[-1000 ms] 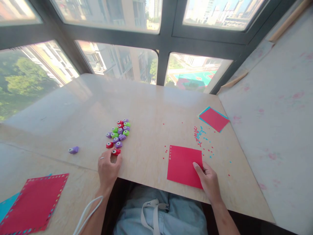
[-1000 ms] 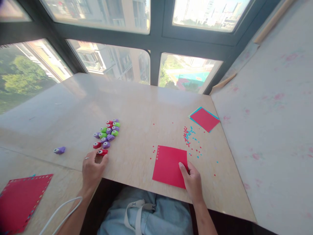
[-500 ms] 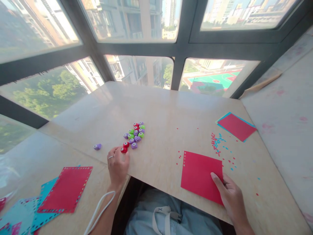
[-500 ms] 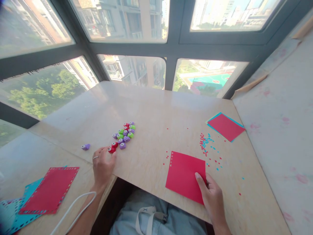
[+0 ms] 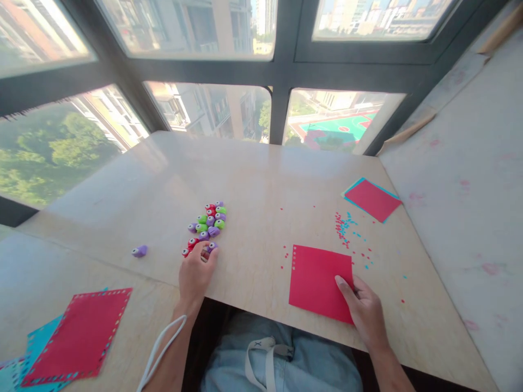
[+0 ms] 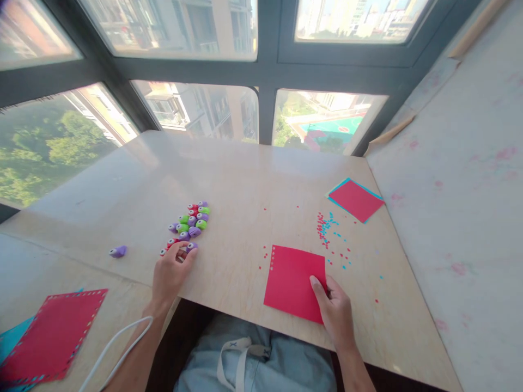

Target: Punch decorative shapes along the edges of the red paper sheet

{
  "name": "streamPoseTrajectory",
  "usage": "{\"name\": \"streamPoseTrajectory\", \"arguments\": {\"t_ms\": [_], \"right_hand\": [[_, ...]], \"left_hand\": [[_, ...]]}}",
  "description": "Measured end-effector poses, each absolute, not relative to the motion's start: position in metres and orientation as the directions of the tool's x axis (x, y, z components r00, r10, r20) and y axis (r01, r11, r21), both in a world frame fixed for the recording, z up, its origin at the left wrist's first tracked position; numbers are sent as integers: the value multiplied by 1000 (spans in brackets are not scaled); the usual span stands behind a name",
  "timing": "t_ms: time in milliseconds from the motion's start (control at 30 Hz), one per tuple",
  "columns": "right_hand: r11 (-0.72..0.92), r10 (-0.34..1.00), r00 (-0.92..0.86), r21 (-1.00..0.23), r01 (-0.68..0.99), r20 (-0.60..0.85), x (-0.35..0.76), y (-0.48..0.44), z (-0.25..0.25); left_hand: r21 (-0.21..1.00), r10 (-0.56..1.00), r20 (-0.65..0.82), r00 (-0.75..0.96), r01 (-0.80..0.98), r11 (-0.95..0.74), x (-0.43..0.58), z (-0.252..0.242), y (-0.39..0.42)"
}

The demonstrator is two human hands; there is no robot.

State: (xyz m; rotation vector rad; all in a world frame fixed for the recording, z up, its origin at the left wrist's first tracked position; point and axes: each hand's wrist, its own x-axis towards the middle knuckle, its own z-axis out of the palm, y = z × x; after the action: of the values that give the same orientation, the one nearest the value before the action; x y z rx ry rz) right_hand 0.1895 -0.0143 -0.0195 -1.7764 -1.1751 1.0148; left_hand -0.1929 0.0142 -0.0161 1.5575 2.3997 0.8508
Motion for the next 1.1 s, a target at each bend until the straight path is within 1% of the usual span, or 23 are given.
{"name": "streamPoseTrajectory", "arguments": {"t_ms": [133,233,400,500,567,633,700,767,800,867,900,967,1033,1100], "right_hand": [[-260,950,260,-903,342,-175,185,-13,-15],[-255,951,261,-902,349,-168,185,-13,-16],[-257,947,273,-907,334,-167,186,-13,-19],[-258,939,298,-928,269,-174,186,-15,-19],[-263,930,315,-943,206,-190,186,-18,-19],[-279,923,315,-949,149,-222,186,-19,-18],[-294,926,290,-945,141,-244,185,-19,-13],[-262,949,236,-936,236,-207,180,-15,-4],[-215,969,192,-921,325,-158,176,-11,2],[-59,998,53,-864,500,-38,165,-1,14],[31,999,-43,-831,556,9,158,5,20],[191,974,-214,-764,616,71,147,19,29],[305,943,-316,-665,682,109,139,33,34],[370,922,-372,-521,769,106,139,47,38]], "left_hand": [[611,916,257,-308,786,93,-189,-19,15],[641,931,287,-226,767,-11,-179,-20,16],[629,965,253,-72,770,-108,-154,-21,16],[609,964,265,15,773,-180,-139,-24,16],[606,960,280,30,770,-201,-132,-27,14],[602,951,308,2,774,-196,-127,-31,13],[593,940,340,-37,784,-184,-124,-34,12],[591,932,356,-65,788,-171,-123,-36,12],[595,932,355,-78,787,-161,-123,-36,13],[609,934,341,-105,781,-135,-122,-36,15],[617,936,332,-117,778,-121,-122,-36,16],[626,938,321,-132,773,-105,-122,-35,18],[629,938,320,-134,770,-104,-122,-35,19],[631,936,324,-133,768,-109,-122,-34,19]]}}
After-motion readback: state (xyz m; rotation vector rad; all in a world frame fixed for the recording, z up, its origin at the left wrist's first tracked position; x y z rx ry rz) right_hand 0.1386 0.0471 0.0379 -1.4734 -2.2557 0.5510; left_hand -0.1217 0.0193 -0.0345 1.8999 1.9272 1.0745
